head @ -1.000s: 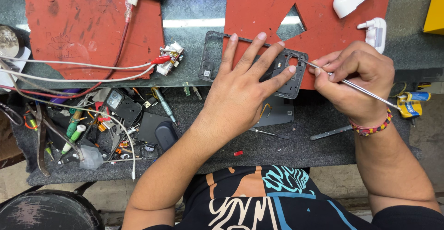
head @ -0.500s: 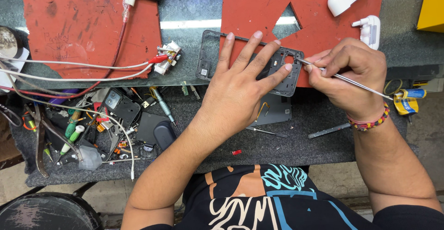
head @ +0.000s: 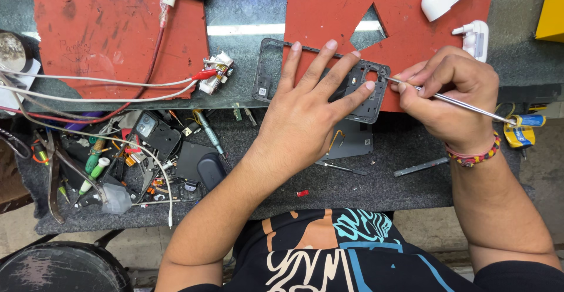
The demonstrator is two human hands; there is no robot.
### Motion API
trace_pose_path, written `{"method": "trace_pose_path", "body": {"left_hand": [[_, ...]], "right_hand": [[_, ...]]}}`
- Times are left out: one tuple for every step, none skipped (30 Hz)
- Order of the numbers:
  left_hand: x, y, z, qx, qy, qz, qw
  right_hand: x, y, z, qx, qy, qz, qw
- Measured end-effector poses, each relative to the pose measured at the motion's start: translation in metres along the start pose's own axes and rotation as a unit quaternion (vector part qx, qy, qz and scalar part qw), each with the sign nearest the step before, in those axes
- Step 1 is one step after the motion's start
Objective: The person holds a black smartphone and uses a metal tool to scrape residue from the phone's frame. The person then uses tweezers to remove small debris from the frame. The phone remains disassembled on the workbench.
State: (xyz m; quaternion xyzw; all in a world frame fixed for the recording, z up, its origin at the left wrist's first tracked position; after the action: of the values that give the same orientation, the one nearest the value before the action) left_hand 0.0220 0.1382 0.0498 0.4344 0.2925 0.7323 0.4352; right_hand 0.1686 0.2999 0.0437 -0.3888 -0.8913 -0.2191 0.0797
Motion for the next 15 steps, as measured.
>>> {"method": "trace_pose_path", "body": {"left_hand": [[0.0002, 0.0001, 0.0000, 0.002, -0.001, 0.002, 1.000], [0.0002, 0.0002, 0.0001, 0.004, -0.002, 0.003, 1.000], [0.0005, 0.0001, 0.0002, 0.006, -0.004, 0.003, 1.000], [0.0002, 0.0004, 0.0004, 0.005, -0.003, 0.004, 1.000], [0.0002, 0.0008, 0.0002, 0.003, -0.003, 0.005, 1.000], [0.0001, 0.0010, 0.0000, 0.002, -0.003, 0.006, 1.000], [0.0004, 0.0011, -0.0002, 0.002, -0.003, 0.007, 1.000], [0.0000, 0.0014, 0.0001, 0.001, -0.003, 0.009, 1.000], [0.0000, 0.0015, 0.0001, 0.001, -0.003, 0.011, 1.000], [-0.0001, 0.0016, 0.0000, 0.003, -0.005, 0.012, 1.000], [0.0000, 0.0016, -0.0004, 0.005, -0.007, 0.013, 1.000], [-0.0005, 0.0018, -0.0002, 0.007, -0.009, 0.015, 1.000], [-0.0007, 0.0018, -0.0001, 0.007, -0.009, 0.015, 1.000], [-0.0007, 0.0017, -0.0003, 0.006, -0.010, 0.015, 1.000], [-0.0004, 0.0015, -0.0006, 0.005, -0.010, 0.015, 1.000]], "right_hand": [[0.0005, -0.0002, -0.0011, -0.009, 0.005, -0.001, 1.000], [0.0007, -0.0009, -0.0019, -0.018, 0.009, 0.000, 1.000], [0.0010, -0.0015, -0.0027, -0.027, 0.012, 0.000, 1.000], [0.0004, -0.0020, -0.0038, -0.035, 0.016, 0.002, 0.999], [0.0005, -0.0025, -0.0045, -0.041, 0.019, 0.004, 0.999], [0.0002, -0.0029, -0.0053, -0.048, 0.021, 0.006, 0.999], [0.0006, -0.0033, -0.0056, -0.052, 0.024, 0.008, 0.998], [0.0004, -0.0038, -0.0062, -0.056, 0.027, 0.009, 0.998], [0.0002, -0.0042, -0.0068, -0.060, 0.031, 0.011, 0.998], [0.0002, -0.0048, -0.0071, -0.062, 0.035, 0.012, 0.997], [0.0002, -0.0056, -0.0072, -0.063, 0.038, 0.013, 0.997], [0.0001, -0.0063, -0.0072, -0.064, 0.040, 0.015, 0.997], [0.0000, -0.0071, -0.0071, -0.064, 0.042, 0.016, 0.997], [0.0005, -0.0072, -0.0064, -0.059, 0.040, 0.015, 0.997], [0.0010, -0.0073, -0.0057, -0.055, 0.037, 0.015, 0.998]]}}
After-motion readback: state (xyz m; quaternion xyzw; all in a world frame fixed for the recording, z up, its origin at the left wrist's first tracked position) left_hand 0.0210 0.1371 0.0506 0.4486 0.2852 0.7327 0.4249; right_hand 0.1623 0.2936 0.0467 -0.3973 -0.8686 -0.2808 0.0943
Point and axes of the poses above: each hand's wrist, its own x-axis towards the middle knuckle, its own y-axis out of the back of the hand, z = x × y, the point moved 6 cm from there along x, towards the middle knuckle, and after that the axes turned 14 degrees about z, right-handed, at the moved point
